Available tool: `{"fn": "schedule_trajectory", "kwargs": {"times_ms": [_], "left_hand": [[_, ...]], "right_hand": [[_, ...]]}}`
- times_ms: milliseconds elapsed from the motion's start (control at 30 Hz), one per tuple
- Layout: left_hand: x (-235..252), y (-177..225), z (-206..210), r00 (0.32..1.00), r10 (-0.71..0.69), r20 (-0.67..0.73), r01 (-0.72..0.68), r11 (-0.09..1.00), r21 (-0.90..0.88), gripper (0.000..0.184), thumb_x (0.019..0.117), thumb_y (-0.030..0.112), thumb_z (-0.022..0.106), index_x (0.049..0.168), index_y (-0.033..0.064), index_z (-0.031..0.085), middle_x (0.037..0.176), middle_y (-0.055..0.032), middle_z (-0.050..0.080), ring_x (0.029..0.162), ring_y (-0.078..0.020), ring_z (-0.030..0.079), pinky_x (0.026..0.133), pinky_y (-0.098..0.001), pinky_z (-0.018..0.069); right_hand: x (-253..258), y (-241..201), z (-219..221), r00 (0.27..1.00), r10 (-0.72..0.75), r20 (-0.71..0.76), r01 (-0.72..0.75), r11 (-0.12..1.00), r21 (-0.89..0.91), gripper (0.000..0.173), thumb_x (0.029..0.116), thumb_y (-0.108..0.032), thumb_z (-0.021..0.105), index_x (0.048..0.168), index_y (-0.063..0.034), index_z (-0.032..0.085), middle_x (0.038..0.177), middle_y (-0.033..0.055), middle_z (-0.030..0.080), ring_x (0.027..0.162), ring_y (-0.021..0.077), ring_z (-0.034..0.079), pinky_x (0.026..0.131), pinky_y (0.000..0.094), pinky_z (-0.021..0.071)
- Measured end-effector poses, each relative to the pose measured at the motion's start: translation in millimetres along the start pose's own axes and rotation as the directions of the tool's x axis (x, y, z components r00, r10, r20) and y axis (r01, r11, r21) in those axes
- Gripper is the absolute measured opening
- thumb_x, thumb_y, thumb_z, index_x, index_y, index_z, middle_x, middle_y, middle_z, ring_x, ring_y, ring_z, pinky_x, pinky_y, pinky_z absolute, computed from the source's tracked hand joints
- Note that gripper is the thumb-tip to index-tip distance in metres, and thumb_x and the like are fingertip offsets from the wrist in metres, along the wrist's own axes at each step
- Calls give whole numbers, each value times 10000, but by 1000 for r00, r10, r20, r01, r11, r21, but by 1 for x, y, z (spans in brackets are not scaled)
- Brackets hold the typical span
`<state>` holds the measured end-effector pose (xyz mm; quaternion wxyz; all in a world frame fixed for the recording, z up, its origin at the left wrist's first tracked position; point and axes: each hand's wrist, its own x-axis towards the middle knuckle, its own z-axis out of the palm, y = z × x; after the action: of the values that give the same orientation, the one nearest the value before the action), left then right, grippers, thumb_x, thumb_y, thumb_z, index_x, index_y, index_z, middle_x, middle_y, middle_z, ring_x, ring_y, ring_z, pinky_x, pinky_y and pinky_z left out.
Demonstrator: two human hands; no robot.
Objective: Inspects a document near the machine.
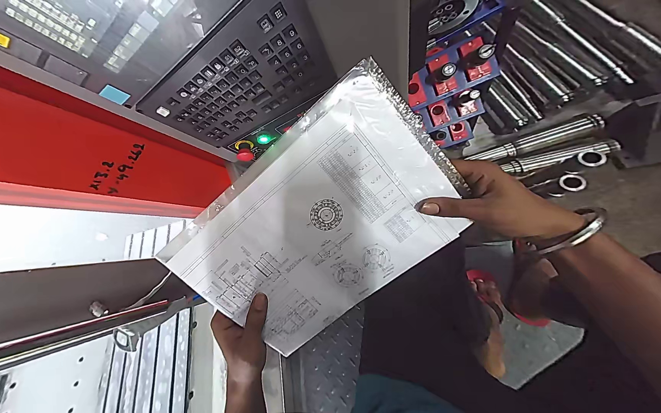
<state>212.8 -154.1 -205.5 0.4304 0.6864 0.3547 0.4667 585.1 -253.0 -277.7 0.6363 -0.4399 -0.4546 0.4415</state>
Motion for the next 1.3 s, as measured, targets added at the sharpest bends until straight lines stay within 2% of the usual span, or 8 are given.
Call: {"fn": "schedule_trajectory", "kwargs": {"times_ms": [600,733,1300], "left_hand": [[1,-1,-1,1000,-9,-12,9,1000,-6,165,918,219,749,1079,250,742,959,90,787,841,-15,745,768,-200,625],[0,-4,-2,1000,4,10,-4,1000,-5,177,933,227,738,1107,263,738,981,97,786,862,-9,743,784,-196,622],[-1,-4,-1,1000,5,17,-5,1000,4,164,935,238,738,1099,247,742,967,87,787,847,-16,745,767,-202,628]], "right_hand": [[2,0,0,1000,4,18,-4,1000,-1,275,879,-157,783,1147,-158,722,962,-54,775,858,34,731,780,191,614],[2,0,0,1000,-5,30,5,1000,4,258,885,-156,780,1136,-157,721,956,-53,775,847,38,733,776,193,616],[1,0,-1,999,-5,33,4,999,32,293,888,-150,781,1173,-153,715,985,-43,774,876,47,734,797,202,618]]}}
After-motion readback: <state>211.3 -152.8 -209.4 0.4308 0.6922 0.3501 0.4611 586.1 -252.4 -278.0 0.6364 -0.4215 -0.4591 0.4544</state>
